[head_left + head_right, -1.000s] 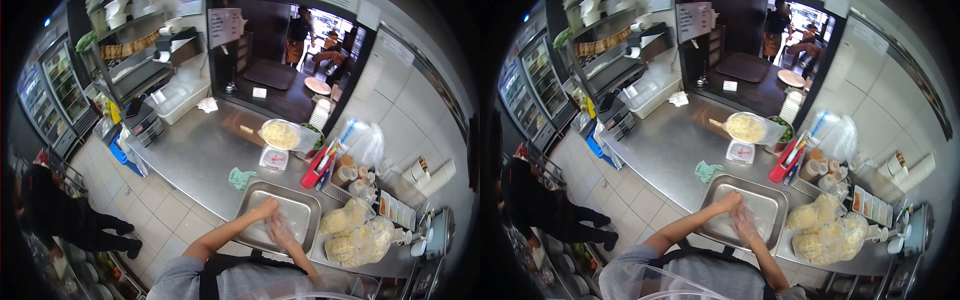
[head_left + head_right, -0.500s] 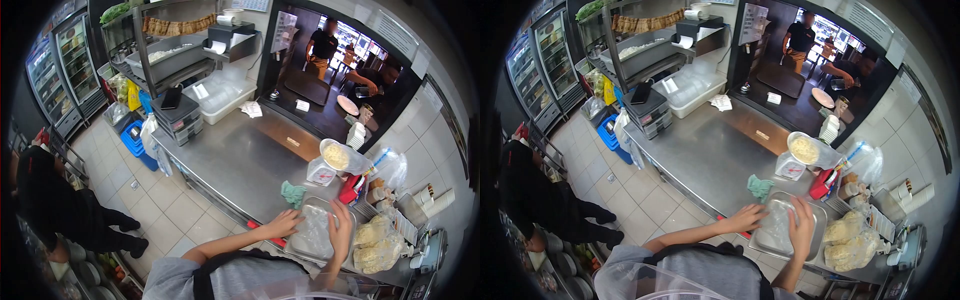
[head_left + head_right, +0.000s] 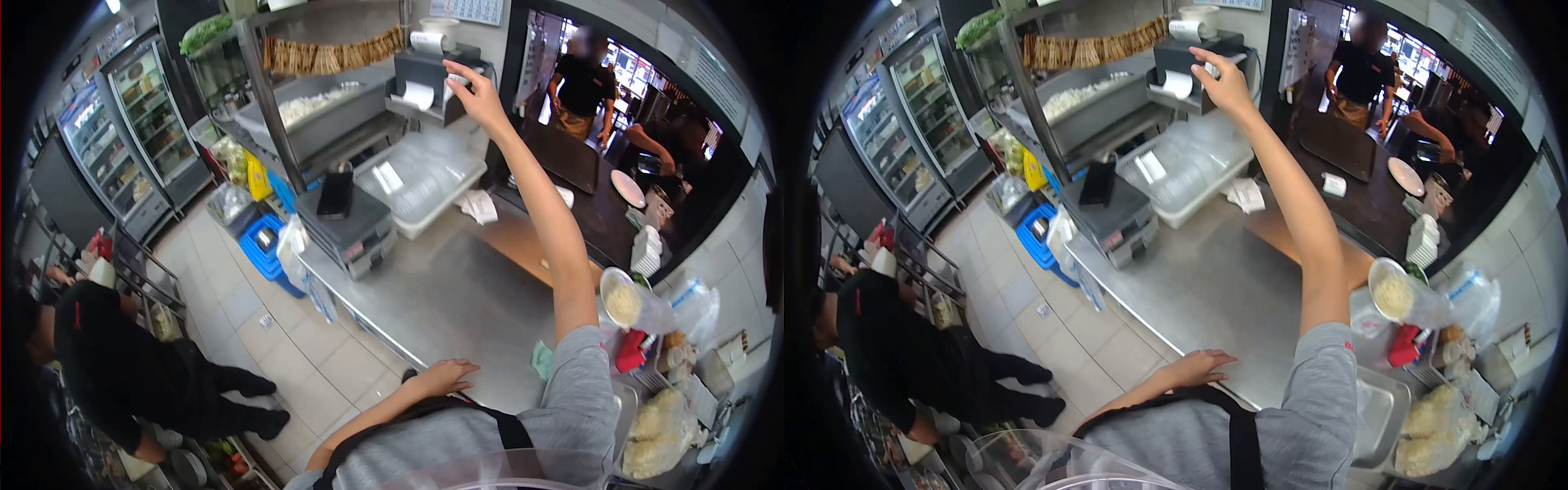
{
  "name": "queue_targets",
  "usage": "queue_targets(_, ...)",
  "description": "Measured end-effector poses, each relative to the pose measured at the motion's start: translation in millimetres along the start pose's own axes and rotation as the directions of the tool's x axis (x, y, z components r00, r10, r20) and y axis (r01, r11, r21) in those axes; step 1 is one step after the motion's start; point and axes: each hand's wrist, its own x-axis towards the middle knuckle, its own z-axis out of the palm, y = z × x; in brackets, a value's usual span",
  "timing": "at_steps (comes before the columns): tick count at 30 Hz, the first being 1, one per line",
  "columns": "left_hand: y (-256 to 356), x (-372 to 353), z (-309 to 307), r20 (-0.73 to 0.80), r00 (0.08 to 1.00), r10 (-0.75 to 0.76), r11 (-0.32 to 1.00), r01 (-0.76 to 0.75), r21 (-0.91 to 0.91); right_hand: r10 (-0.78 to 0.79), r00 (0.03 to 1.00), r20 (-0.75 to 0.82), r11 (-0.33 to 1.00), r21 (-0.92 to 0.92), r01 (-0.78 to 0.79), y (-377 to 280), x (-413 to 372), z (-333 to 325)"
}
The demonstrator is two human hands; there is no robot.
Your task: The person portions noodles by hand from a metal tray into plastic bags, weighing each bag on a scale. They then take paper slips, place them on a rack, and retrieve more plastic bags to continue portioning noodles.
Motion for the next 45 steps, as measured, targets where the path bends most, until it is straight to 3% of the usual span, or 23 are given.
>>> queue_targets(1, -11, 2, -15, -0.014, 0.999, -0.045, 0.998, 0.045, 0.035, -0.110, 0.991, -0.075, 0.992, -0.072, 0.105, 29, 27, 10)
queue_targets(2, -21, 4, -28, -0.018, 0.996, -0.089, 0.994, 0.090, 0.064, -0.044, 0.995, -0.086, 0.998, -0.052, 0.039, 47, 50, 17)
queue_targets(6, -91, 36, -65, -0.126, 0.992, 0.004, 0.990, 0.014, 0.143, 0.078, 0.967, -0.242, 0.834, -0.516, -0.196, 144, 115, 70)
queue_targets(7, -110, 47, -73, -0.204, 0.979, -0.006, 0.979, 0.047, 0.197, -0.008, 0.990, -0.138, 0.952, -0.305, -0.035, 174, 128, 75)
queue_targets(9, -137, 65, -73, -0.338, 0.941, -0.018, 0.960, 0.111, 0.257, 0.034, 0.938, -0.345, 0.938, -0.313, -0.149, 130, 101, 76)
queue_targets(11, -154, 71, -65, -0.421, 0.905, -0.057, 0.958, 0.168, 0.232, -0.147, 0.896, -0.420, 0.977, -0.202, 0.066, 109, 67, 49)
queue_targets(14, -156, 77, -66, -0.419, 0.907, -0.035, 0.935, 0.178, 0.306, -0.324, 0.770, -0.550, 0.923, -0.362, 0.130, 140, 10, -18)
queue_targets(17, -157, 75, -67, -0.409, 0.911, -0.057, 0.943, 0.184, 0.277, -0.129, 0.639, -0.758, 0.907, -0.350, -0.232, 225, -69, -93)
queue_targets(19, -157, 77, -68, -0.419, 0.905, -0.069, 0.948, 0.190, 0.254, -0.168, 0.548, -0.820, 0.763, -0.459, -0.454, 288, -144, -143)
queue_targets(20, -158, 77, -68, -0.418, 0.906, -0.068, 0.951, 0.186, 0.248, 0.129, 0.354, -0.926, 0.821, -0.100, -0.561, 306, -184, -157)
queue_targets(21, -159, 77, -68, -0.418, 0.906, -0.068, 0.952, 0.184, 0.245, 0.038, 0.445, -0.895, 0.511, -0.365, -0.778, 338, -237, -183)
queue_targets(22, -160, 77, -69, -0.418, 0.906, -0.068, 0.953, 0.183, 0.243, 0.286, 0.255, -0.924, 0.265, -0.179, -0.947, 340, -267, -194)
queue_targets(25, -160, 79, -70, -0.416, 0.906, -0.074, 0.954, 0.186, 0.237, 0.361, 0.306, -0.881, -0.107, -0.365, -0.925, 344, -313, -209)
queue_targets(28, -160, 81, -68, -0.415, 0.904, -0.107, 0.952, 0.214, 0.221, 0.381, 0.405, -0.831, -0.417, -0.545, -0.727, 337, -294, -209)
queue_targets(29, -159, 81, -70, -0.413, 0.904, -0.110, 0.953, 0.214, 0.214, 0.392, 0.434, -0.811, -0.410, -0.576, -0.707, 345, -292, -211)
queue_targets(34, -162, 76, -76, -0.424, 0.899, -0.109, 0.958, 0.209, 0.197, 0.644, 0.261, -0.719, -0.229, -0.506, -0.831, 375, -275, -219)
queue_targets(36, -162, 75, -76, -0.429, 0.897, -0.105, 0.955, 0.211, 0.208, 0.364, 0.490, -0.792, -0.168, -0.573, -0.802, 377, -279, -194)
queue_targets(39, -162, 71, -75, -0.444, 0.891, -0.089, 0.963, 0.191, 0.190, 0.232, 0.547, -0.805, 0.026, -0.557, -0.830, 348, -256, -136)
queue_targets(41, -169, 71, -71, -0.463, 0.883, -0.078, 0.969, 0.176, 0.174, 0.067, 0.797, -0.600, 0.590, -0.620, -0.517, 278, -216, -71)
queue_targets(42, -170, 71, -70, -0.466, 0.881, -0.074, 0.971, 0.170, 0.167, -0.024, 0.872, -0.488, 0.710, -0.623, -0.329, 232, -194, -30)
queue_targets(43, -171, 70, -70, -0.468, 0.881, -0.072, 0.973, 0.164, 0.160, 0.181, 0.880, -0.438, 0.947, -0.163, -0.276, 199, -184, 14)
queue_targets(44, -171, 68, -69, -0.465, 0.883, -0.070, 0.975, 0.159, 0.153, 0.208, 0.936, -0.283, 0.961, -0.118, -0.250, 174, -180, 54)
queue_targets(45, -172, 67, -69, -0.456, 0.888, -0.056, 0.978, 0.140, 0.152, 0.150, 0.987, 0.051, 0.957, -0.258, -0.132, 149, -173, 80)
